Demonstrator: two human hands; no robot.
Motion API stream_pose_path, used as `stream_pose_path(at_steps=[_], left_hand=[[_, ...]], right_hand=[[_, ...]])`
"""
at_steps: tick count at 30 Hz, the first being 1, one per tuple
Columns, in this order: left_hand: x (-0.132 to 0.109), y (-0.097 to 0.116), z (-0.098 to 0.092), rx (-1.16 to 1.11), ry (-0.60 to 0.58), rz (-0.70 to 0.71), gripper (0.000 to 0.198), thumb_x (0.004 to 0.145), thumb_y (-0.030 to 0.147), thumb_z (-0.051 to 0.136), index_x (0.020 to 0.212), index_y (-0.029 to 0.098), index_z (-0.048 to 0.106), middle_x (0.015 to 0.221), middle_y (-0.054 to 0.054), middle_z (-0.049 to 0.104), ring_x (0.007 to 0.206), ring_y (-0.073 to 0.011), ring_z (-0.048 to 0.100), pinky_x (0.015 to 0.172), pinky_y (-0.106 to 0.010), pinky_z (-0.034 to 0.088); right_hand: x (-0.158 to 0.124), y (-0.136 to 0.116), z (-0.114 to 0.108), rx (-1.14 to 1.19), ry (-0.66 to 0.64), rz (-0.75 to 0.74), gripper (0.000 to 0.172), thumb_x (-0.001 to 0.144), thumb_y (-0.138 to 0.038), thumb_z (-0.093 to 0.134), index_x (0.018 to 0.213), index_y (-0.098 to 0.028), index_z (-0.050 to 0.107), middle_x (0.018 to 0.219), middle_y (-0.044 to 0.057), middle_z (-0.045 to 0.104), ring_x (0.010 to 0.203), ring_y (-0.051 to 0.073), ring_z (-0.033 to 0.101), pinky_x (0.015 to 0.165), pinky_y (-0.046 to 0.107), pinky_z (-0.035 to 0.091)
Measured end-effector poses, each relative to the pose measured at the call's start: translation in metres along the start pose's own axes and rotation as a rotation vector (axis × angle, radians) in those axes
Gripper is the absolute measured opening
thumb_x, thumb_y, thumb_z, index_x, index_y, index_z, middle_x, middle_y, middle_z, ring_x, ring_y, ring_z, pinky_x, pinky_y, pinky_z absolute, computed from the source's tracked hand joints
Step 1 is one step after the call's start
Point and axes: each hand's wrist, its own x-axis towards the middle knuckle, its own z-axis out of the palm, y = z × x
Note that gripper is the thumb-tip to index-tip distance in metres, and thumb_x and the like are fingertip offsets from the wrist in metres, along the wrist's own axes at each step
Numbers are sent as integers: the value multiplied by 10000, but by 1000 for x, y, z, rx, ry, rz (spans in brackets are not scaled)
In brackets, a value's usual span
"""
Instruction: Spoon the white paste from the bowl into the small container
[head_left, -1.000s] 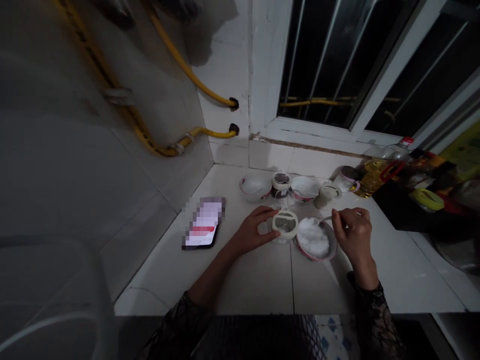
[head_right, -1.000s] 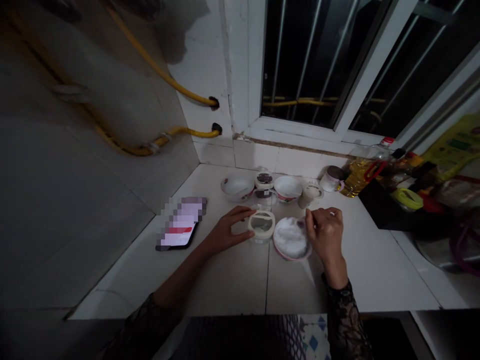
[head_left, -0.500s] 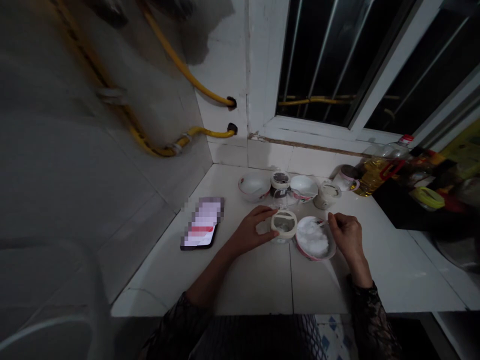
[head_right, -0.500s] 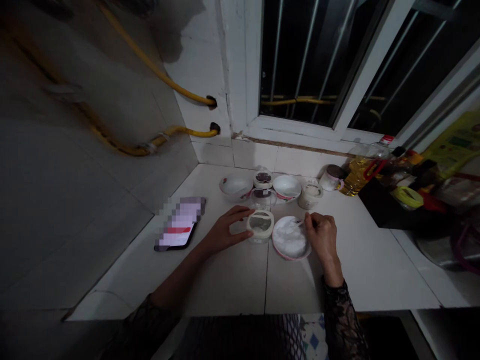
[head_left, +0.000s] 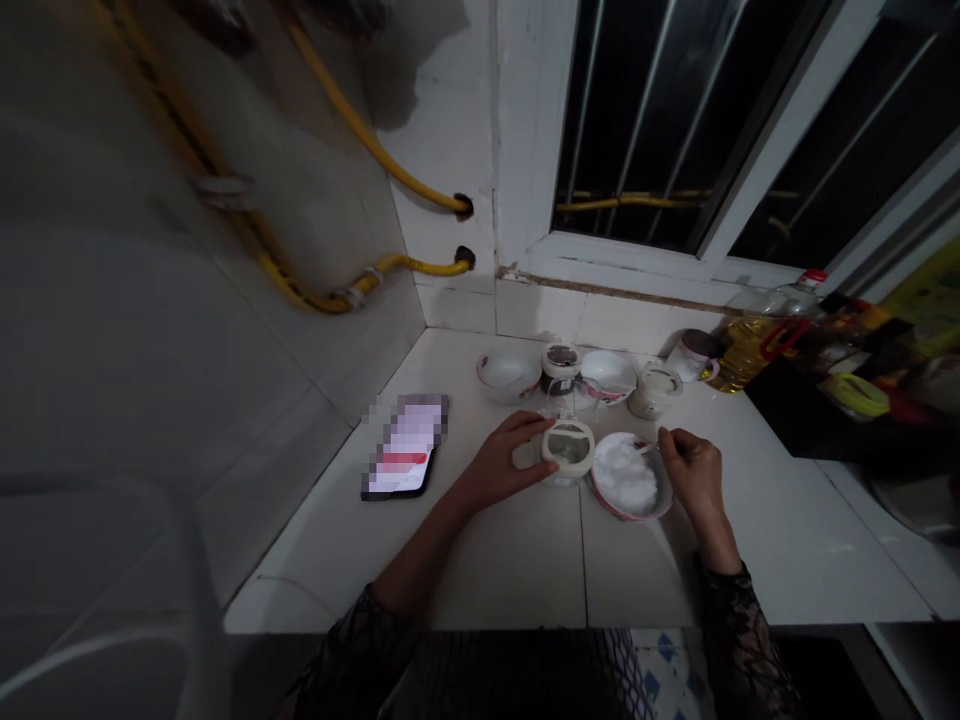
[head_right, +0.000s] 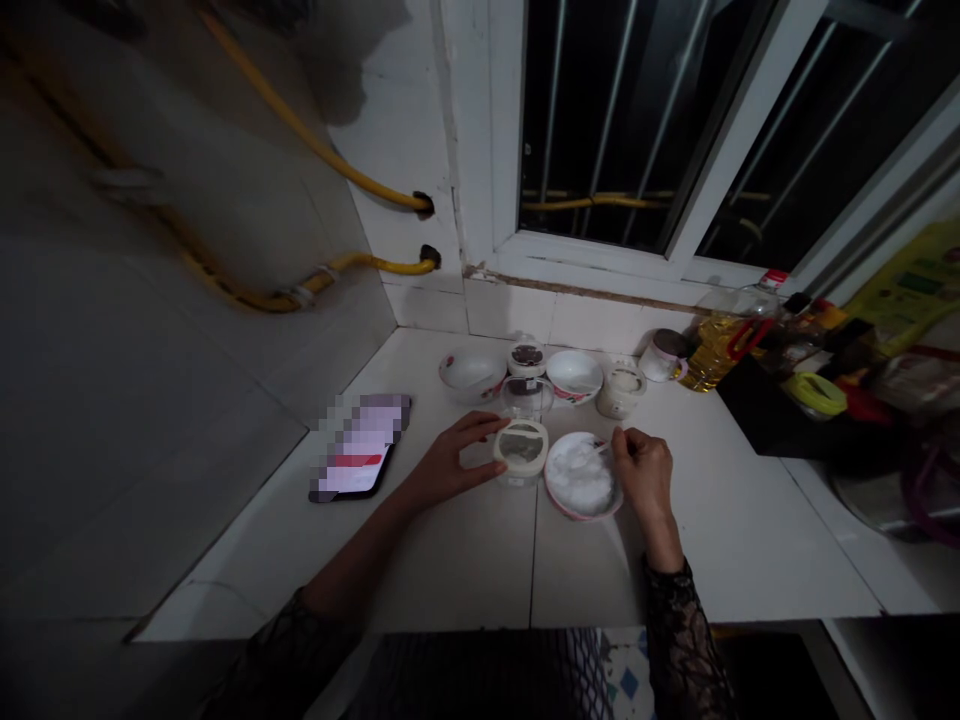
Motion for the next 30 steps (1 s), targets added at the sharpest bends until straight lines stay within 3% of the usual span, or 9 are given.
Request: stream_pose_path(at_steps=[7, 12, 25, 30], left_hand=[[0, 2, -1, -9, -10, -27, 528, 803, 408, 748, 1298, 267, 633, 1259, -112, 612, 1153, -255, 611, 1000, -430, 527], [0, 2, 0, -4, -20, -33, 529, 805, 408, 746, 1298, 255, 632, 1259, -115, 610, 1166, -258, 604, 1000, -431, 525], [0, 2, 0, -2, -14, -18, 522, 806, 412, 742, 1296, 269, 631, 1242, -106, 620, 1137, -253, 616, 977, -430, 538], [1, 2, -1, 0, -16, -15, 519, 811, 405, 739, 1295, 254, 632, 1252, -118, 615, 1151, -259, 610, 987, -435, 532]], right_hand=[[-1, 1, 1, -47, 30, -114, 454, 846, -486, 439, 488, -208, 465, 427, -7, 431, 468, 116, 376, 500, 263, 271], [-1, 2, 2, -29, 21, -99, 475, 849, -503, 433, 482, -204, 467, 414, -17, 400, 462, 109, 357, 483, 255, 269], [1, 6, 5, 261, -66, 120, 475, 743, -581, 505, 461, -208, 425, 440, -49, 319, 457, 88, 297, 442, 241, 255], [8, 6, 0, 425, -4, 206, 479, 695, -599, 572, 449, -209, 442, 433, -44, 354, 446, 90, 312, 444, 251, 266]])
